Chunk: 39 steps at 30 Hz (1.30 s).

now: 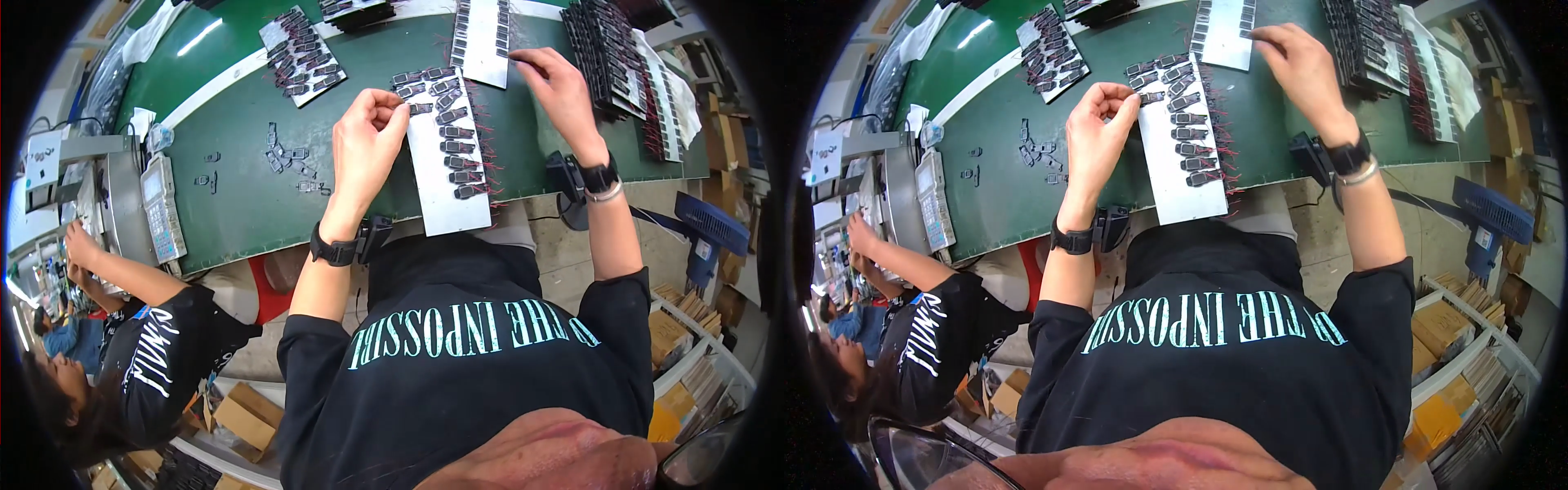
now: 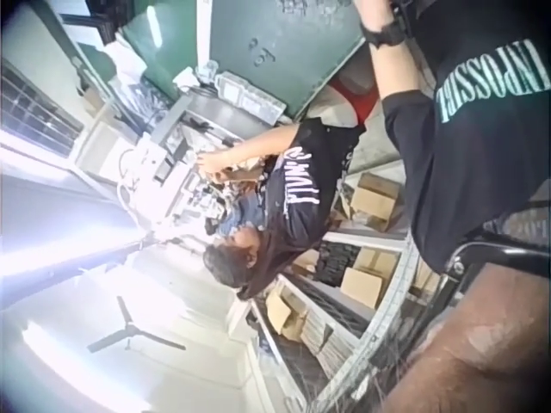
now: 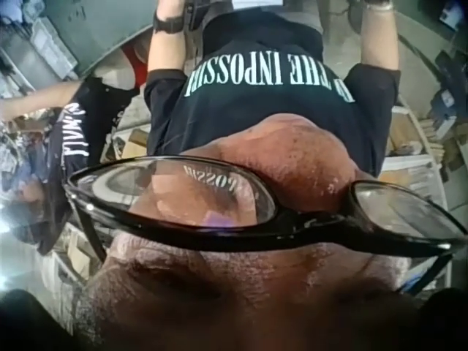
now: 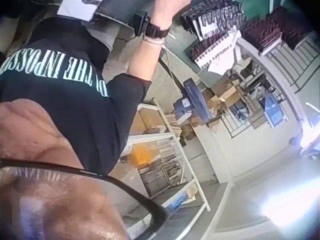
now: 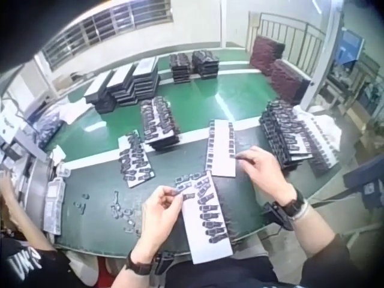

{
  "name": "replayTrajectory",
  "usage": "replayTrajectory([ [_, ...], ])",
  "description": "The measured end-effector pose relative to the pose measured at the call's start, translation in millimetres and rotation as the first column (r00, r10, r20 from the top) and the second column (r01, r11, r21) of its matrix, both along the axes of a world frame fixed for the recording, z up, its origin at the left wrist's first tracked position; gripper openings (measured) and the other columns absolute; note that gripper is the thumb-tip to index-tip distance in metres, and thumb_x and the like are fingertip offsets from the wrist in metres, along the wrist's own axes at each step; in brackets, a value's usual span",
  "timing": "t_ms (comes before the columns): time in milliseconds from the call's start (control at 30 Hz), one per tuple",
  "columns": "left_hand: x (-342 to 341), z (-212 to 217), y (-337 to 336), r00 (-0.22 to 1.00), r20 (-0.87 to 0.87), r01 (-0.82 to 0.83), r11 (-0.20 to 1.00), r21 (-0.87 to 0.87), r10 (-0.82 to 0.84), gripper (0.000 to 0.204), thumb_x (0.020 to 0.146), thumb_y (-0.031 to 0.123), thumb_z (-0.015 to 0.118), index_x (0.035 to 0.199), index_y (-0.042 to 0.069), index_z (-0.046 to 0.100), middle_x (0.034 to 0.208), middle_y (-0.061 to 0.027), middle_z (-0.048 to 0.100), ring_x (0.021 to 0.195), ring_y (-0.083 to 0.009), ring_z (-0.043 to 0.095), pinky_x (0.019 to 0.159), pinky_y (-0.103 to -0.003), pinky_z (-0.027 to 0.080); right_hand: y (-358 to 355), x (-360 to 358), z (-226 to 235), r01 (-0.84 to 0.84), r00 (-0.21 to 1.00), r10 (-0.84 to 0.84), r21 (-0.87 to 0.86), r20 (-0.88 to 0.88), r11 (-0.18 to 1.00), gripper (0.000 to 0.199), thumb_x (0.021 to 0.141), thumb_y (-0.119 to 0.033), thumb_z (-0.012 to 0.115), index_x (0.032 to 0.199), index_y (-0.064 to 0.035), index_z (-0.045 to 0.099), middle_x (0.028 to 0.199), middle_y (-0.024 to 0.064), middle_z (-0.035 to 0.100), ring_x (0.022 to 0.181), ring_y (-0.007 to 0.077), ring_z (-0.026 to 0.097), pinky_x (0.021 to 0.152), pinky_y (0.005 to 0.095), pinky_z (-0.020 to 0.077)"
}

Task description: The person picks up small speakers by hand, aligns them with a metal plate, and presses them into slots. They repeat this process for several components, occasionally moving the metal plate or stacking it with others on the workbench.

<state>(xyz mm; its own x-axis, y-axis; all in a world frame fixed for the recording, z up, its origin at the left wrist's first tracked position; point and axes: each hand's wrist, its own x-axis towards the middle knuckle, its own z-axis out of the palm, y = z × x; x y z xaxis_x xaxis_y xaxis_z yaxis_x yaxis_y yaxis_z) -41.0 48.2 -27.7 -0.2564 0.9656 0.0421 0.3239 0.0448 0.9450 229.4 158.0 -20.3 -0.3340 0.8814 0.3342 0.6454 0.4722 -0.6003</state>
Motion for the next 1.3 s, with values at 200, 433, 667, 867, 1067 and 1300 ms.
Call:
replayTrajectory([
  [200,-18.1,17.8,-30.9,0.975,-0.171,-0.120,0.986,0.113,0.139,0.016,0.088,0.014,0.070,0.093,-0.001,0.069,0.075,-0.0058,0.071,0.067,-0.0111,0.065,0.064,-0.027,0.051,17.4,-14.0,-20.9,-0.036,0.966,-0.022,0.217,0.258,0.976,0.021,0.093,-0.012,0.063,0.112,-0.0059,0.068,0.101,0.0118,0.066,0.088,0.0312,0.065,0.078,0.0328,0.0515],
  [433,-102.9,20.0,-99.9,0.913,-0.135,-0.354,0.912,0.206,0.385,0.012,0.087,0.014,0.072,0.095,0.004,0.072,0.074,-0.0074,0.069,0.063,-0.0168,0.064,0.061,-0.028,0.050,10.1,-11.5,-9.8,-0.057,0.958,0.021,0.118,0.285,0.991,0.021,0.096,-0.013,0.061,0.113,-0.0028,0.063,0.105,0.0136,0.065,0.093,0.0278,0.065,0.083,0.0317,0.0508],
  [667,-115.5,12.4,-139.9,0.701,-0.694,-0.144,0.986,0.087,0.164,0.015,0.083,0.013,0.074,0.097,0.009,0.074,0.089,-0.0052,0.066,0.080,-0.0240,0.064,0.069,-0.033,0.053,16.6,-11.5,-29.7,-0.034,0.962,0.038,-0.021,0.271,0.999,0.024,0.097,-0.014,0.060,0.118,-0.0011,0.060,0.105,0.0139,0.065,0.094,0.0216,0.065,0.086,0.0304,0.0494],
  [867,-115.3,8.9,-141.2,0.652,-0.750,-0.115,0.992,0.046,0.110,0.020,0.081,0.015,0.075,0.100,0.009,0.072,0.099,-0.0047,0.066,0.092,-0.0236,0.063,0.074,-0.036,0.053,-3.6,0.4,-27.8,-0.014,0.998,0.004,-0.165,-0.061,0.986,0.029,0.100,-0.016,0.059,0.123,0.0014,0.059,0.108,0.0085,0.066,0.096,0.0187,0.064,0.091,0.0286,0.0482],
  [1067,-102.6,2.1,-125.3,0.685,-0.716,-0.046,0.989,0.139,0.133,0.017,0.083,0.011,0.074,0.099,0.005,0.072,0.091,-0.0058,0.069,0.078,-0.0189,0.066,0.067,-0.030,0.054,-63.6,12.0,4.7,-0.242,0.779,-0.080,-0.416,-0.622,0.877,0.032,0.102,-0.015,0.056,0.127,0.0050,0.057,0.112,0.0089,0.065,0.099,0.0162,0.063,0.095,0.0304,0.0485],
  [1300,-35.2,14.3,-74.9,0.977,-0.198,-0.025,0.964,0.266,0.080,0.015,0.086,0.005,0.070,0.101,0.003,0.072,0.086,-0.0088,0.071,0.070,-0.0186,0.067,0.065,-0.029,0.054,-106.5,-29.7,34.2,-0.462,0.638,-0.038,-0.422,-0.769,0.780,0.029,0.102,-0.010,0.053,0.125,0.0049,0.059,0.111,0.0088,0.065,0.098,0.0136,0.064,0.093,0.0295,0.0499],
])
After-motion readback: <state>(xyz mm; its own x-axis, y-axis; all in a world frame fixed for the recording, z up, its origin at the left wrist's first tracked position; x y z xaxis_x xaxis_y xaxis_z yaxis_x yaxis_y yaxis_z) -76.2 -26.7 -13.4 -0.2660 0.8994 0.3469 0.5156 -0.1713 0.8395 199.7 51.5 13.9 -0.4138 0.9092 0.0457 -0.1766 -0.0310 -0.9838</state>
